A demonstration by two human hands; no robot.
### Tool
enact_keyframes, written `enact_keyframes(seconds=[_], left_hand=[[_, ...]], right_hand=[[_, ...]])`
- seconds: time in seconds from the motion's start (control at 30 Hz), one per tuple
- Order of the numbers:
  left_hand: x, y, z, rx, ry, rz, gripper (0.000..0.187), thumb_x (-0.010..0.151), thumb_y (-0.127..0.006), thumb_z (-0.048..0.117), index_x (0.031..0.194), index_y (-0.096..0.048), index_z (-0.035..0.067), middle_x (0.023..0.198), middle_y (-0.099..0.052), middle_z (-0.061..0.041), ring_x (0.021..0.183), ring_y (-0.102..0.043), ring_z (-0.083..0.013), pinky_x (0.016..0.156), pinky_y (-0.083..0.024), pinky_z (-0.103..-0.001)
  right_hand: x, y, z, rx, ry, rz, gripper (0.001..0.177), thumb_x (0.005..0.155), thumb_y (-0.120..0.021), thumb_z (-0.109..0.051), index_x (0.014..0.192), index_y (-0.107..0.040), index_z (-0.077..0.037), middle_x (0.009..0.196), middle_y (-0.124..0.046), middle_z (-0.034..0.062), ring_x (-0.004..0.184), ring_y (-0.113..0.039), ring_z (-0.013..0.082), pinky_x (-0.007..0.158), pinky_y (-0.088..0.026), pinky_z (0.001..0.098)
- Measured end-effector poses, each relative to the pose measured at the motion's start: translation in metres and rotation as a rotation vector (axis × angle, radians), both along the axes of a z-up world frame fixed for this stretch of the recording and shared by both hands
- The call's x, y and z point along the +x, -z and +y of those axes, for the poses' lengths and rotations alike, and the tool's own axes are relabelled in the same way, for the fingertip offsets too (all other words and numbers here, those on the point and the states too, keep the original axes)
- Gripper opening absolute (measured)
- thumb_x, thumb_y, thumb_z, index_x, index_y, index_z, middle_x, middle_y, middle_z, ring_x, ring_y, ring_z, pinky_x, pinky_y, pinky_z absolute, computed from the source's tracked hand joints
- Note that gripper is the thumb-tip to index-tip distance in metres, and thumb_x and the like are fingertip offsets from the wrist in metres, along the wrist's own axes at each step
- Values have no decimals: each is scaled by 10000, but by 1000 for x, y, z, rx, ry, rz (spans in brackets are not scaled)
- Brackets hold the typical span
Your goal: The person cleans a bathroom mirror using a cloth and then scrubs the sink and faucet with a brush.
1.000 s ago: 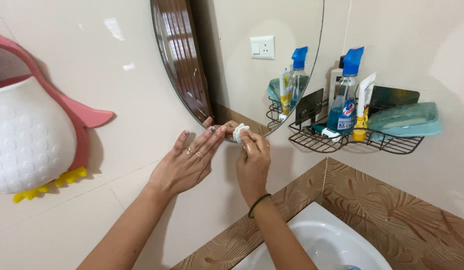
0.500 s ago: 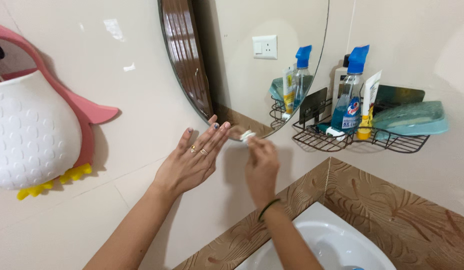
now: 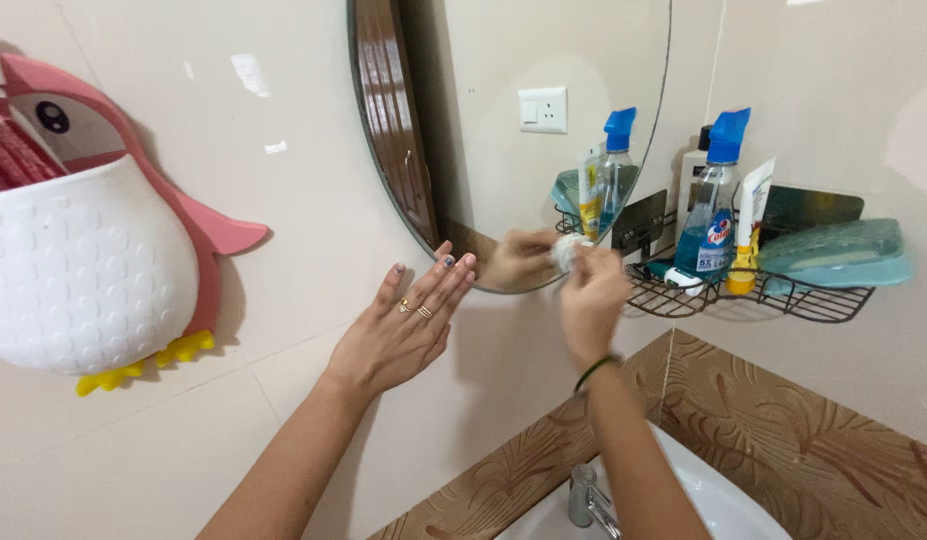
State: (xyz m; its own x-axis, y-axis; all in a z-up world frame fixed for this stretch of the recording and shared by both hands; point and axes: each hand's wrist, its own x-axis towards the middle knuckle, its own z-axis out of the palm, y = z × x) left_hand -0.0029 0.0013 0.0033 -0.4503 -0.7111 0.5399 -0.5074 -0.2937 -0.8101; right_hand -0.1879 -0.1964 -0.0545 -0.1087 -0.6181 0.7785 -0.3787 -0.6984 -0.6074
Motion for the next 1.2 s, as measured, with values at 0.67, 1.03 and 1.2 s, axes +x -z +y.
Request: enact_keyframes(seconds=[0.67,1.03,1.2], left_hand=[[6,7,-3,44,-5,122,691,994,-373,467,1603,-349,141,1705,-207,-3,1538,-221,-155,1229,-68,-488],[10,12,-5,47,112,257,691,969,-431,414,1598,-352,140,1703,-195,7,1543,-216,-168,1226,-124,-473],[13,11,-1,56,156,293,706,939,-506,378,1574,-371,100,1700,-204,7,1533,-220,-182,1224,-139,-466]], right_hand=[[-8,-47,-31,-83,18,-34,267,897,-623,74,1129,-729,-6,1131,-697,196,1029,-687,342,926,-542,435],[38,-60,40,-631,-248,320,405,822,-565,109,1210,-666,50,1255,-655,225,1190,-636,383,1049,-526,400],[17,-139,-27,-205,-32,91,278,928,-597,54,1190,-687,34,1159,-668,205,1038,-677,314,917,-563,399]])
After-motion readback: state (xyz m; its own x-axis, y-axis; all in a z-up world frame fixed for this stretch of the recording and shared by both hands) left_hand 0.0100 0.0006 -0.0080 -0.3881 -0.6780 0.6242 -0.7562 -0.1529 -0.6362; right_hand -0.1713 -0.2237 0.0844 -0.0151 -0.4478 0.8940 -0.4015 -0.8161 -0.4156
